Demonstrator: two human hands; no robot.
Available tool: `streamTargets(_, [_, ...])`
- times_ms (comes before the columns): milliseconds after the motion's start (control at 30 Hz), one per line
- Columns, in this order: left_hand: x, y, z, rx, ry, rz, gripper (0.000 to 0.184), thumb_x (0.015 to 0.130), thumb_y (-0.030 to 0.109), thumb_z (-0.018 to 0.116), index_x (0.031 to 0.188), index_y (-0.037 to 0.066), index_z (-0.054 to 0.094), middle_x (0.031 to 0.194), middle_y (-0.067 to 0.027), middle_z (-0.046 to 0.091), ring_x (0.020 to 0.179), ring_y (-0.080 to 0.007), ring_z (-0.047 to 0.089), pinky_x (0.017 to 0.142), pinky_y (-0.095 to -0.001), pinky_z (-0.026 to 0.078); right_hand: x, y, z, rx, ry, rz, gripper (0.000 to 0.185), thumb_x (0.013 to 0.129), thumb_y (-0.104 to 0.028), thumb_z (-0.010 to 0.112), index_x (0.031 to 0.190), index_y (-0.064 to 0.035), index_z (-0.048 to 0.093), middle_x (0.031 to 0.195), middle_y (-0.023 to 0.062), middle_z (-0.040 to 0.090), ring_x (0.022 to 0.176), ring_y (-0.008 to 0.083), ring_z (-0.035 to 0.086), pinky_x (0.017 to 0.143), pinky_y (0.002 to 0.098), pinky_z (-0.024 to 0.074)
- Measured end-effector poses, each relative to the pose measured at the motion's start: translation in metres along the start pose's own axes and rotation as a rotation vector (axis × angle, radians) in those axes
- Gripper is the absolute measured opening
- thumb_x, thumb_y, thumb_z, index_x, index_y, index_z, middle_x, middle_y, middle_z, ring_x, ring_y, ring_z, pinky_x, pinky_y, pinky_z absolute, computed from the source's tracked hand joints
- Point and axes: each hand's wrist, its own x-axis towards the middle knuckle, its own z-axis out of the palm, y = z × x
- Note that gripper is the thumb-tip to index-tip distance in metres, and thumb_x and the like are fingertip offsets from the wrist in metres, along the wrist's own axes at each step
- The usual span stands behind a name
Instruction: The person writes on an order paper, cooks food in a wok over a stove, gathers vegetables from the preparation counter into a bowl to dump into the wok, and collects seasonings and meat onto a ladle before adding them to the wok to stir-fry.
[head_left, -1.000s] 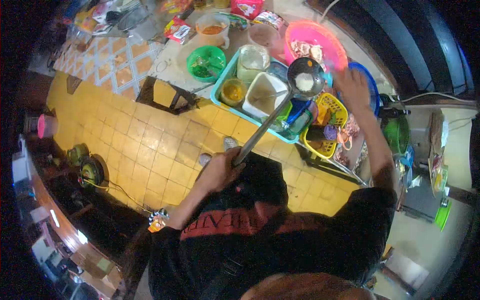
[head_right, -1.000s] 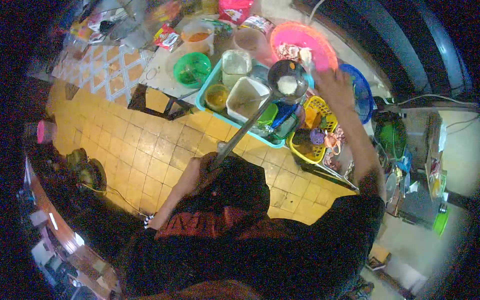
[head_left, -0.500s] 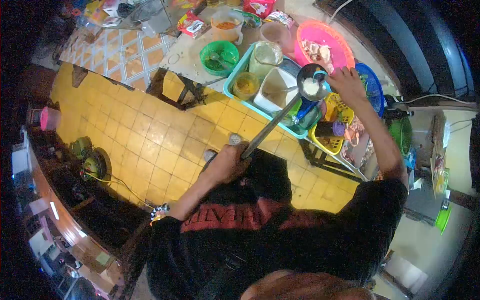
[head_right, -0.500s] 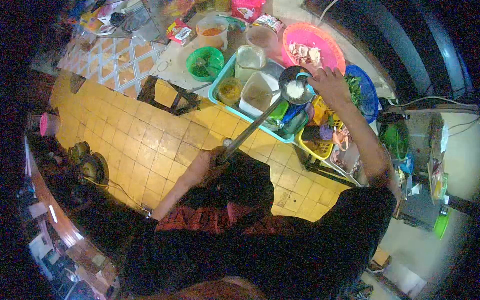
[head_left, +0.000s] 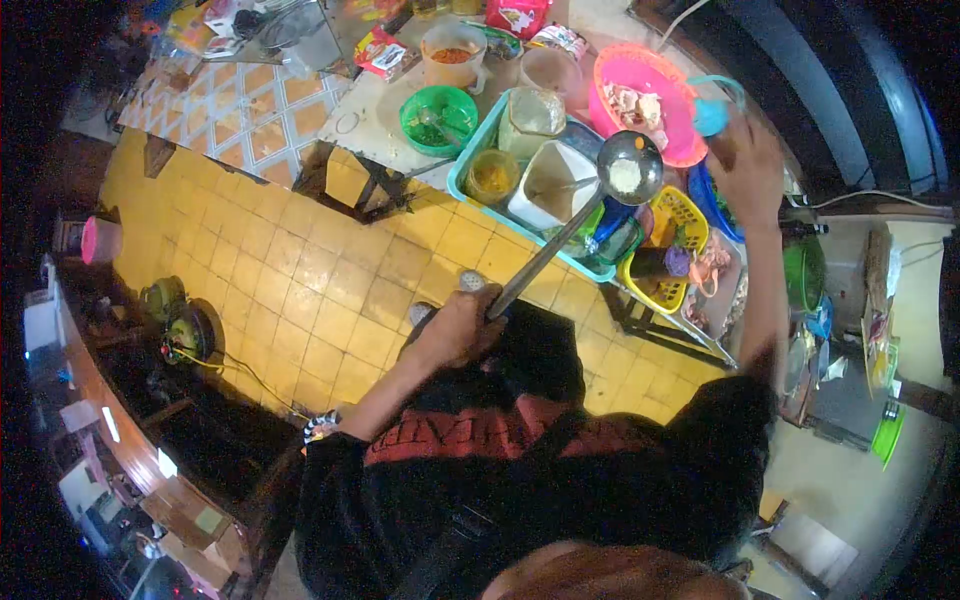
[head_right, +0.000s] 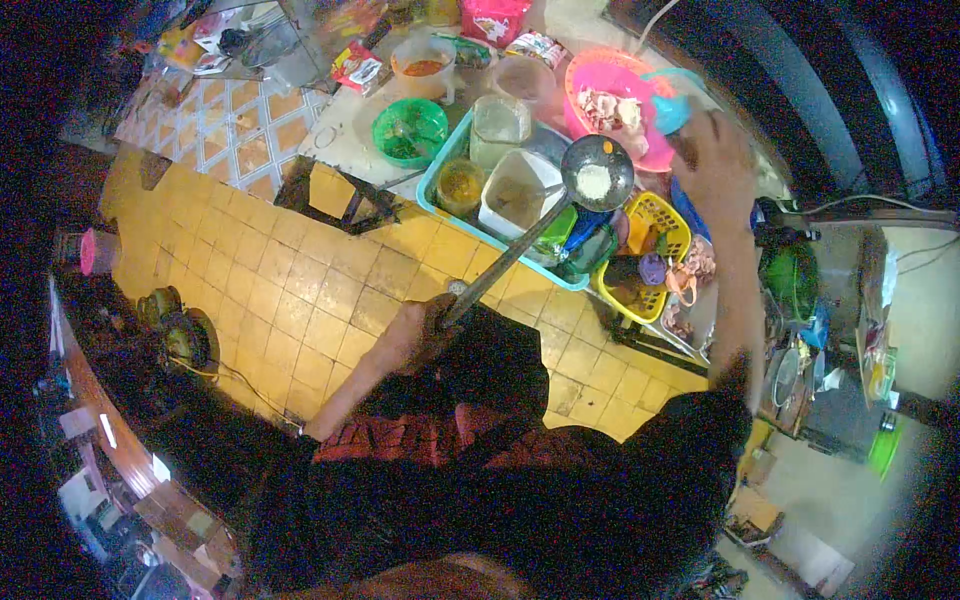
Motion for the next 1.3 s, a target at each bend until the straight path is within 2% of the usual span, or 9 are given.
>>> streamTargets(67, [0.001, 0.001, 0.001, 0.002, -0.003, 0.003, 0.022, 0.079, 0.014, 0.058, 0.096, 0.001, 0.051, 0.076, -0.0253, 0.056, 0.076, -0.0442, 0.055, 0.065, -0.0472, 0.045, -0.025, 0.011, 0.055, -0.011, 0.155, 0.08, 0.065, 0.07, -0.023, 0.067, 0.13, -0.0189, 0.042, 0.113, 0.0155, 0.054, 0.106, 0.0308, 0.051, 0.093, 0.0417, 0.0408])
streamTargets(200, [0.012, 0.004, -0.003, -0.038, 0.027, 0.01, 0.021, 0.08, 0.014, 0.058, 0.095, 0.002, 0.051, 0.076, -0.0256, 0.056, 0.075, -0.0443, 0.055, 0.065, -0.0471, 0.045, -0.043, 0.011, 0.062, -0.316, -0.32, -0.184, 0.067, 0.068, -0.019, 0.067, 0.13, -0.0167, 0.042, 0.107, 0.0159, 0.054, 0.101, 0.0325, 0.052, 0.089, 0.0407, 0.0424])
streamTargets(400, [0.02, -0.001, 0.007, -0.06, 0.003, 0.004, 0.02, 0.08, 0.015, 0.059, 0.092, 0.003, 0.05, 0.074, -0.0254, 0.055, 0.075, -0.0443, 0.055, 0.064, -0.0479, 0.043, -0.044, 0.014, 0.082, 0.014, 0.268, -0.081, 0.053, 0.072, -0.026, 0.061, 0.122, -0.0134, 0.048, 0.096, 0.0105, 0.055, 0.089, 0.0302, 0.054, 0.079, 0.0453, 0.0446])
streamTargets(467, [0.023, 0.002, 0.008, -0.018, 0.023, 0.009, 0.019, 0.08, 0.016, 0.059, 0.091, 0.002, 0.05, 0.072, -0.0247, 0.055, 0.073, -0.0446, 0.054, 0.064, -0.0483, 0.043, -0.065, 0.019, 0.096, -0.339, -0.08, -0.269, 0.058, 0.07, -0.025, 0.064, 0.123, -0.0107, 0.046, 0.101, 0.0126, 0.056, 0.093, 0.0326, 0.054, 0.082, 0.0458, 0.0443])
streamTargets(667, [0.031, 0.003, 0.01, 0.025, -0.009, 0.036, 0.021, 0.078, 0.015, 0.059, 0.09, 0.001, 0.049, 0.074, -0.0258, 0.055, 0.076, -0.0459, 0.054, 0.066, -0.0498, 0.044, -0.048, 0.013, 0.077, 0.348, 0.152, 0.423, 0.059, 0.068, -0.02, 0.068, 0.122, -0.0082, 0.047, 0.114, 0.0185, 0.054, 0.107, 0.0319, 0.052, 0.092, 0.0411, 0.0407])
streamTargets(800, [0.037, -0.003, 0.016, 0.048, 0.052, 0.011, 0.023, 0.078, 0.016, 0.061, 0.098, 0.006, 0.054, 0.075, -0.0207, 0.06, 0.07, -0.0395, 0.059, 0.062, -0.0439, 0.047, -0.068, 0.02, 0.094, 0.112, -0.23, 0.118, 0.067, 0.067, -0.025, 0.071, 0.125, -0.0072, 0.043, 0.117, 0.0194, 0.051, 0.106, 0.0337, 0.051, 0.089, 0.0417, 0.0423])
streamTargets(933, [0.043, 0.005, 0.017, 0.03, -0.006, 0.006, 0.021, 0.078, 0.014, 0.059, 0.094, 0.005, 0.05, 0.073, -0.0228, 0.057, 0.073, -0.0424, 0.057, 0.064, -0.0471, 0.045, -0.066, 0.013, 0.1, 0.525, 0.24, 0.531, 0.077, 0.065, -0.025, 0.072, 0.131, -0.0057, 0.036, 0.12, 0.0213, 0.049, 0.107, 0.0377, 0.05, 0.089, 0.0422, 0.0425])
streamTargets(967, [0.042, 0.007, 0.016, -0.02, -0.01, 0.011, 0.021, 0.078, 0.014, 0.058, 0.091, 0.002, 0.047, 0.072, -0.0261, 0.055, 0.076, -0.0461, 0.054, 0.066, -0.051, 0.043, -0.084, 0.036, 0.132, 0.024, 0.049, 0.023, 0.082, 0.063, -0.03, 0.074, 0.129, -0.0007, 0.037, 0.112, 0.0231, 0.052, 0.101, 0.0394, 0.052, 0.087, 0.0456, 0.043])
streamTargets(1300, [0.054, 0.006, 0.015, 0.045, 0.063, 0.079, 0.013, 0.08, 0.012, 0.059, 0.088, 0.005, 0.051, 0.066, -0.019, 0.054, 0.062, -0.0363, 0.053, 0.059, -0.0402, 0.044, -0.116, 0.042, 0.162, 0.153, -0.116, 0.177, 0.084, 0.067, -0.032, 0.073, 0.13, 0.002, 0.031, 0.118, 0.0234, 0.049, 0.105, 0.0419, 0.049, 0.088, 0.0469, 0.0405])
